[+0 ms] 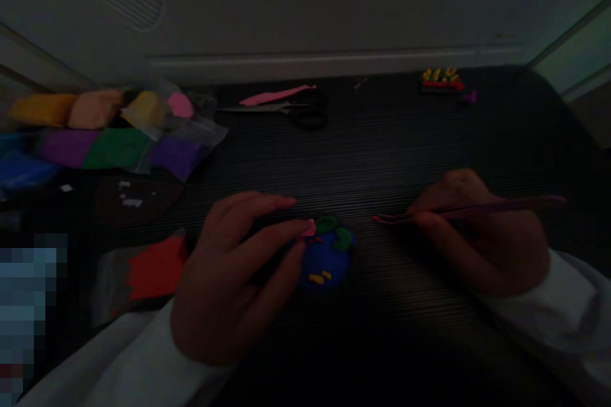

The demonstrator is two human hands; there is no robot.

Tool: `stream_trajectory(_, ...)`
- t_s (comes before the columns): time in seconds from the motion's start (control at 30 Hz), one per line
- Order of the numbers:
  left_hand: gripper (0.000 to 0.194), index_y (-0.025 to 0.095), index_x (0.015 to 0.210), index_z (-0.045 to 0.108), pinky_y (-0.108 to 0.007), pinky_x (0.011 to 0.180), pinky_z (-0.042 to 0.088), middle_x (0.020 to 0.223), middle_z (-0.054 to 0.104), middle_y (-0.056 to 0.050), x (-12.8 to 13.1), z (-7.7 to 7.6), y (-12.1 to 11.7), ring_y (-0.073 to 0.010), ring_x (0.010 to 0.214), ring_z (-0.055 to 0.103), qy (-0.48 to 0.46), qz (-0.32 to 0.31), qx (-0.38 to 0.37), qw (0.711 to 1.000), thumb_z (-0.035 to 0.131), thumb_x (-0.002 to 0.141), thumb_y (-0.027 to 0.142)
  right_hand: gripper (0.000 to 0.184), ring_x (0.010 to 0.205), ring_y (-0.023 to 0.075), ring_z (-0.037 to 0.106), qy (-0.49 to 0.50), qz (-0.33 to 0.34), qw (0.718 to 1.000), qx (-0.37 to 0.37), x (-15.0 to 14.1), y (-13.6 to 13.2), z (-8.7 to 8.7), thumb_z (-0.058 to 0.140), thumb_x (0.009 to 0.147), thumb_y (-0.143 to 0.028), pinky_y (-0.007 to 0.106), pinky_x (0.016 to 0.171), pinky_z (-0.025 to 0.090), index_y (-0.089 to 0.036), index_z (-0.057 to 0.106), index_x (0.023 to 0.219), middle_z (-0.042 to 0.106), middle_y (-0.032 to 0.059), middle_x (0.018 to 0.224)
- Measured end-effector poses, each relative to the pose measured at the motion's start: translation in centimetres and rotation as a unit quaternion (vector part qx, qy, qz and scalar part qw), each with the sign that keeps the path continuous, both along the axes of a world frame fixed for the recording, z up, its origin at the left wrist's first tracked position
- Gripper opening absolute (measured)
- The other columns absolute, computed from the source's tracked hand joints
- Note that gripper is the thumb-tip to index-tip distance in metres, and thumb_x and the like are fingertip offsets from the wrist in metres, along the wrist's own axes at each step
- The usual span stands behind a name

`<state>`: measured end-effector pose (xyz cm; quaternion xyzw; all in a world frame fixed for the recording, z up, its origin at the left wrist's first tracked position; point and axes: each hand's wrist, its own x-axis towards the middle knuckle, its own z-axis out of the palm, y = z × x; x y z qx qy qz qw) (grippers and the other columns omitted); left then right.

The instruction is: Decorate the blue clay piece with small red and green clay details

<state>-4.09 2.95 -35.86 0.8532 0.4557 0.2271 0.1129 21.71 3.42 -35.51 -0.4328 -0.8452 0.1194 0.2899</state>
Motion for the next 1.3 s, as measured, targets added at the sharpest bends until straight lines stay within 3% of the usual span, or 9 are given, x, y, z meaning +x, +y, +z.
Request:
stream_trajectory(0.17,0.023,0.02,0.098,0.058,-0.039,0.087,0.042,0.106,0.055,-0.005,-0.17,0.3,0.05,-0.0222,0.101,0.051,-0.01,0.046,-0.04,0.998,0.052,0.076,0.018,0.007,0.06,0.0166,0.056,0.004,-0.005,1.0,0.009,-0.19,0.01,-0.18,0.048,0.081,-0.018,0.037,0.06,0.041,-0.022,0.053,0.082,0.061,0.0021,0.069)
stream_trajectory(0.37,0.023,0.022,0.099,0.057,-0.037,0.088,0.042,0.107,0.055,-0.003,-0.48,-0.4,0.38,-0.0206,0.1,0.052,-0.019,0.051,-0.054,0.997,0.053,0.076,0.019,0.007,0.06,0.017,0.056,0.01,0.005,1.0,0.008,-0.45,0.08,-0.61,0.05,0.08,-0.017,0.038,0.06,0.041,-0.022,0.053,0.083,0.061,0.0024,0.068)
stream_trajectory(0.8,0.021,0.021,0.097,0.059,-0.035,0.086,0.043,0.105,0.056,-0.003,-0.49,-0.2,0.22,-0.0189,0.099,0.053,-0.031,0.053,-0.065,0.996,0.053,0.077,0.019,0.005,0.06,0.0167,0.057,0.015,0.015,1.0,-0.012,-0.54,-0.13,-0.67,0.052,0.079,-0.017,0.043,0.068,0.039,-0.021,0.053,0.082,0.064,0.0022,0.07)
stream_trajectory(1.3,0.019,0.02,0.094,0.061,-0.032,0.085,0.043,0.103,0.058,-0.002,-0.47,0.09,0.36,-0.0175,0.097,0.054,-0.047,0.06,-0.09,0.993,0.053,0.078,0.02,0.007,0.058,0.0155,0.057,0.005,0.022,1.0,0.009,-0.52,-0.06,-0.6,0.05,0.08,-0.017,0.04,0.068,0.041,-0.023,0.052,0.083,0.063,0.0008,0.069)
